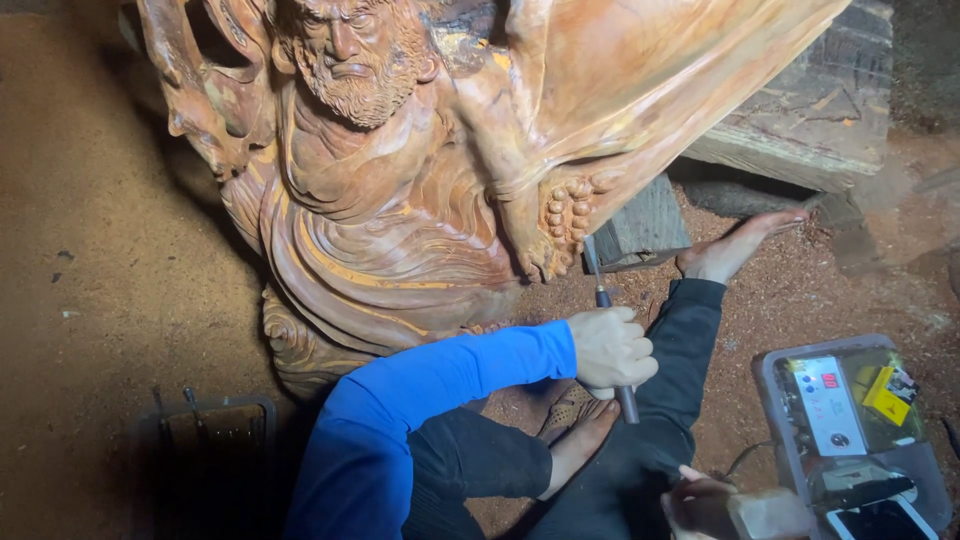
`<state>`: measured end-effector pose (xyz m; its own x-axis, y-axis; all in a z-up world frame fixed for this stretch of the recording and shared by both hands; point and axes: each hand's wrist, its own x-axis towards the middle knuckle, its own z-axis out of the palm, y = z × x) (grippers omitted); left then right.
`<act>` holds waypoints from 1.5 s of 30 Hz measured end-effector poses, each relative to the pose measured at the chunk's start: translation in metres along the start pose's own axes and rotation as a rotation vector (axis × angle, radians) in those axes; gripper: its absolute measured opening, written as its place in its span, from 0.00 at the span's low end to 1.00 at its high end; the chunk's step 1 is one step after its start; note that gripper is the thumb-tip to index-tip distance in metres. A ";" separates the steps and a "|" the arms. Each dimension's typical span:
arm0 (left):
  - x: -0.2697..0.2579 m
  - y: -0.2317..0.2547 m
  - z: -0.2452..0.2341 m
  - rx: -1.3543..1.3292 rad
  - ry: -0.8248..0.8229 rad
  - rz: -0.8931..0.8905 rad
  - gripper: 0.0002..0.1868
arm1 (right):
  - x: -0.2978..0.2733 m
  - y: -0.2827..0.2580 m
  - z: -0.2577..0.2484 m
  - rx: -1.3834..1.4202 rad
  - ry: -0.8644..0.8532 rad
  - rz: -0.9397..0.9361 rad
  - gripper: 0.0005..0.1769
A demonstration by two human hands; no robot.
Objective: Carving intricate details into a large wooden sculpture using a chisel and mallet.
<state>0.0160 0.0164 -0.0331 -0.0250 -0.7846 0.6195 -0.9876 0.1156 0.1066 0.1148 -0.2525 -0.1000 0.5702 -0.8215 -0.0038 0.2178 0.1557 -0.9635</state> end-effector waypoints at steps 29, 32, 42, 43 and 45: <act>0.014 -0.020 -0.022 -0.010 0.371 -0.169 0.09 | -0.269 -0.011 -0.178 -0.685 -0.439 -0.325 0.10; 0.020 -0.026 -0.022 -0.027 0.402 -0.221 0.09 | -0.266 -0.003 -0.179 -0.700 -0.415 -0.305 0.11; 0.027 -0.023 -0.033 -0.008 0.390 -0.264 0.09 | -0.274 -0.020 -0.175 -0.792 -0.338 -0.217 0.12; 0.028 -0.024 -0.038 -0.009 0.384 -0.258 0.09 | -0.274 -0.018 -0.173 -0.787 -0.332 -0.216 0.12; 0.027 -0.020 -0.044 -0.049 0.404 -0.243 0.10 | -0.276 -0.017 -0.176 -0.760 -0.389 -0.104 0.12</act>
<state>0.0423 0.0196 0.0157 0.2775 -0.4934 0.8244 -0.9488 -0.0057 0.3160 -0.1860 -0.1252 -0.1294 0.8379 -0.5433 0.0523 -0.2267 -0.4335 -0.8722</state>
